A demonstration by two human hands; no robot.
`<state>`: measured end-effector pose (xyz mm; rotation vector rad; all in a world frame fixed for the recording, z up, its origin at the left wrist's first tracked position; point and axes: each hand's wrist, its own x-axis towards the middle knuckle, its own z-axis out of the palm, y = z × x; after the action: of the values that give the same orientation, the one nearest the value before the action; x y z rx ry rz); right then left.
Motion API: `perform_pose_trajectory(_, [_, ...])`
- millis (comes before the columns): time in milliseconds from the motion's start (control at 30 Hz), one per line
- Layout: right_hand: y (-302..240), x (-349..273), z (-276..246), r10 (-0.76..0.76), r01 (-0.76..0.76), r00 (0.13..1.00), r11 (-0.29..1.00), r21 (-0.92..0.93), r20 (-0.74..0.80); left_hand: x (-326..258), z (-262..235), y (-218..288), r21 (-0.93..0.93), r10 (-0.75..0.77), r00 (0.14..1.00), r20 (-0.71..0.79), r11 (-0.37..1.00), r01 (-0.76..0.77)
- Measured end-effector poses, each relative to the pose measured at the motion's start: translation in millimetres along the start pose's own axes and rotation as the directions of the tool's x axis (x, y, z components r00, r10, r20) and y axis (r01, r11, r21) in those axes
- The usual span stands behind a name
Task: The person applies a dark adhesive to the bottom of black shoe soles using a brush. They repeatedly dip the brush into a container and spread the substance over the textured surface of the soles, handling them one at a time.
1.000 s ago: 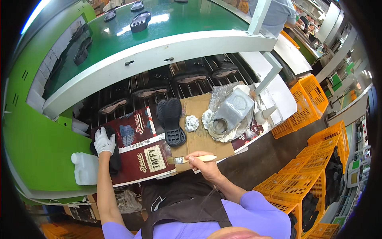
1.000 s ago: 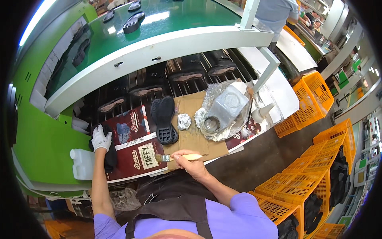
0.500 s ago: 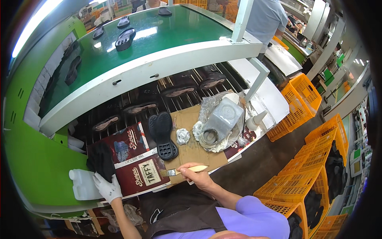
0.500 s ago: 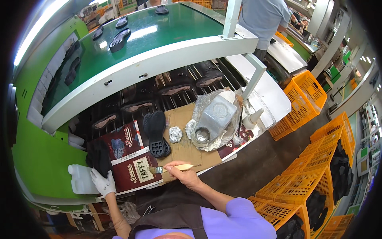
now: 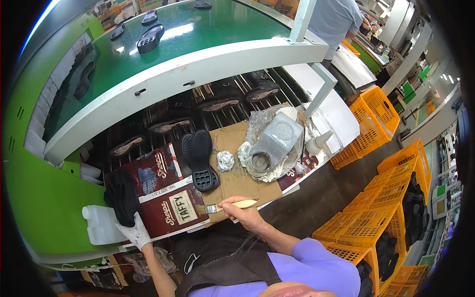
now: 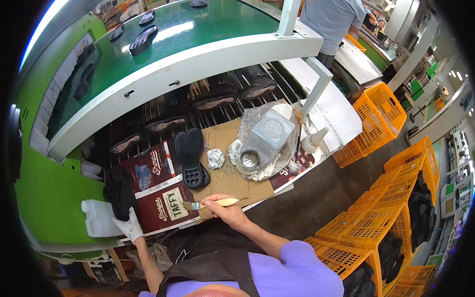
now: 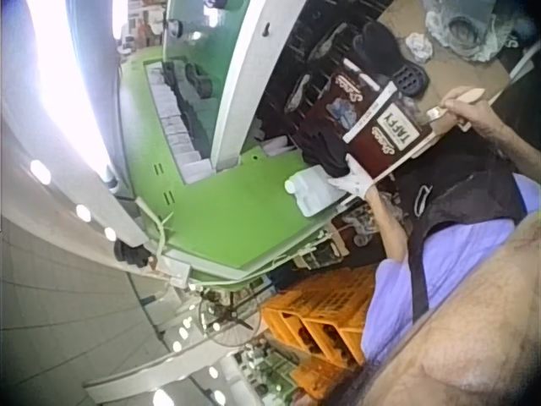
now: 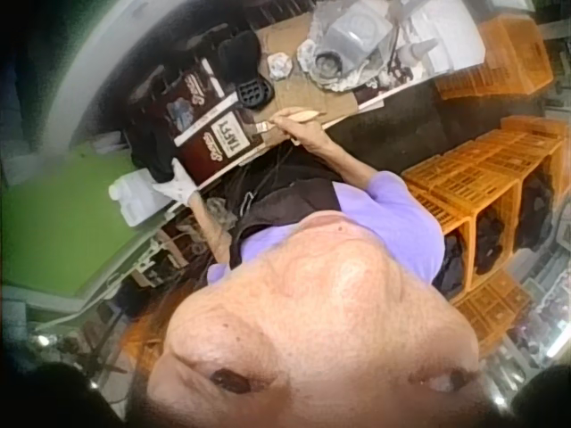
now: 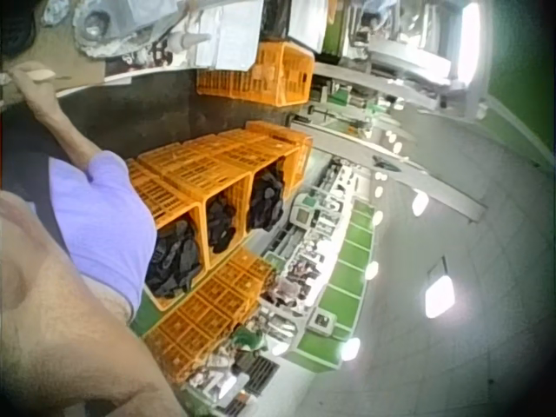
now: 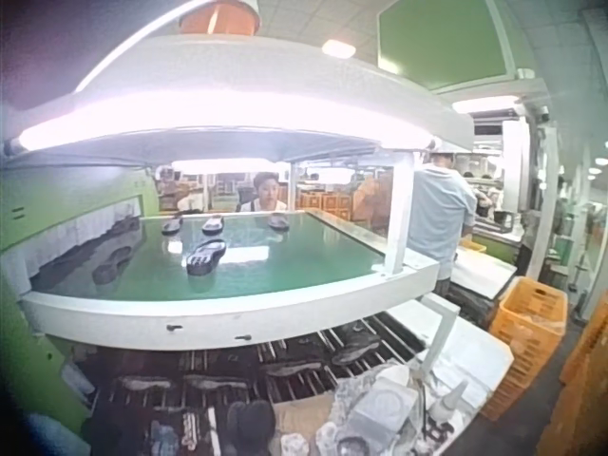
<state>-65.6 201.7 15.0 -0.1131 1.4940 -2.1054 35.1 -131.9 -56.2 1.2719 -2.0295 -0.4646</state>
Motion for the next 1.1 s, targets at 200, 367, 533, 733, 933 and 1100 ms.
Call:
perform_pose_trajectory(200, [-1.6,0.2,0.5,-0.013,0.013,1.000,1.000,-0.018,0.012,-18.7,6.3,15.0,-0.293,-0.178,0.983,-0.050,0.943,0.156])
perform_pose_trajectory(367, [0.5,-0.4,2.6,-0.011,0.005,0.998,0.994,-0.105,-0.057,-20.0,11.6,35.1,-0.442,-0.166,0.977,-0.136,0.892,0.090])
perform_pose_trajectory(533, [7.0,-6.3,2.9,-0.089,0.086,0.994,0.995,-0.054,-0.064,-11.3,27.5,3.2,-0.511,-0.347,0.931,-0.116,0.824,0.243])
perform_pose_trajectory(733, [13.3,-8.6,3.1,-0.110,0.112,0.993,0.994,0.022,-0.047,-13.0,26.9,-24.8,-0.786,-0.375,0.927,0.018,0.567,0.245])
perform_pose_trajectory(933, [10.2,-7.5,2.9,-0.154,0.155,0.988,0.988,0.025,-0.033,-15.2,-8.4,-22.9,-0.821,-0.298,0.951,0.079,0.521,0.231])
perform_pose_trajectory(1100, [6.0,-9.0,0.3,-0.161,0.162,0.984,0.987,0.007,-0.071,-5.6,-65.3,31.5,-0.718,-0.186,0.983,-0.014,0.685,0.119])
